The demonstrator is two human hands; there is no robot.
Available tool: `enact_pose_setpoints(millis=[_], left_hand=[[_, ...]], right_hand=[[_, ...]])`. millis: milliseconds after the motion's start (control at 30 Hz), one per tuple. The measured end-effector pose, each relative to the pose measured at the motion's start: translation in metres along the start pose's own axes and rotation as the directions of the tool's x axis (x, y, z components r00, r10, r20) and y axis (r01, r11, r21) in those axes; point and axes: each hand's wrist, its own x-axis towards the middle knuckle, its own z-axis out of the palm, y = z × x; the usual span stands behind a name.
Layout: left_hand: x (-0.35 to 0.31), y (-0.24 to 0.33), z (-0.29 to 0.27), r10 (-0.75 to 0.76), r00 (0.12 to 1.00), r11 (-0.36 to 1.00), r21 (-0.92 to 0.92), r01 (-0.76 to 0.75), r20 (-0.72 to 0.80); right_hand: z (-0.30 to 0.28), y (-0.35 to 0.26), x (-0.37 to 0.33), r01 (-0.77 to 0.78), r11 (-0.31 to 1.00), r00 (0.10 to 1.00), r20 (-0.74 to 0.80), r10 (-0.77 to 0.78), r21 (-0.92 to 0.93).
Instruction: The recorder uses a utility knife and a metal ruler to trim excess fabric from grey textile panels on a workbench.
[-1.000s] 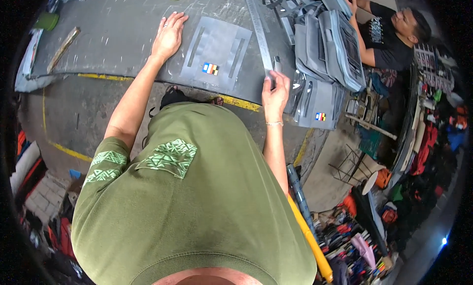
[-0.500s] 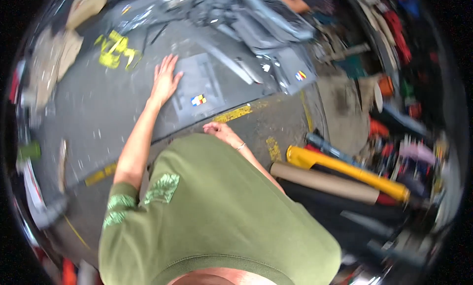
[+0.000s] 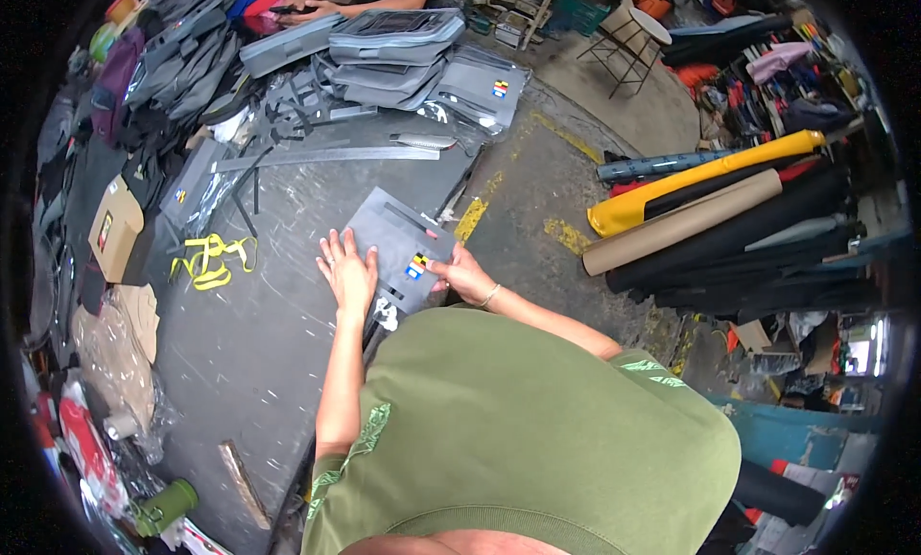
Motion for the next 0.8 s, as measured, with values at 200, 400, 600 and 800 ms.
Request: enact_pose_setpoints(millis=[200, 400, 600, 800], left_hand=[[0.023, 0.01, -0.013, -0.007, 0.995, 0.979, -0.201, 0.026, 0.097], [0.055, 0.055, -0.029, 0.09, 0.996, 0.864, -0.497, -0.084, -0.011], [0.13, 0.132, -0.026, 0.183, 0.957, 0.882, -0.394, -0.261, -0.225], [0.23, 0.196, -0.011, 0.292, 0.857, 0.938, -0.048, -0.343, -0.424]], right_hand=[[-0.013, -0.041, 0.011, 0.3, 0.77, 0.93, -0.005, -0.366, -0.563], [-0.088, -0.133, 0.046, 0.365, 0.755, 0.852, -0.132, -0.507, -0.544], [-0.189, -0.175, 0.104, 0.427, 0.891, 0.844, -0.286, -0.455, -0.157], [-0.251, -0.208, 0.153, 0.311, 0.95, 0.903, -0.313, -0.293, 0.009]])
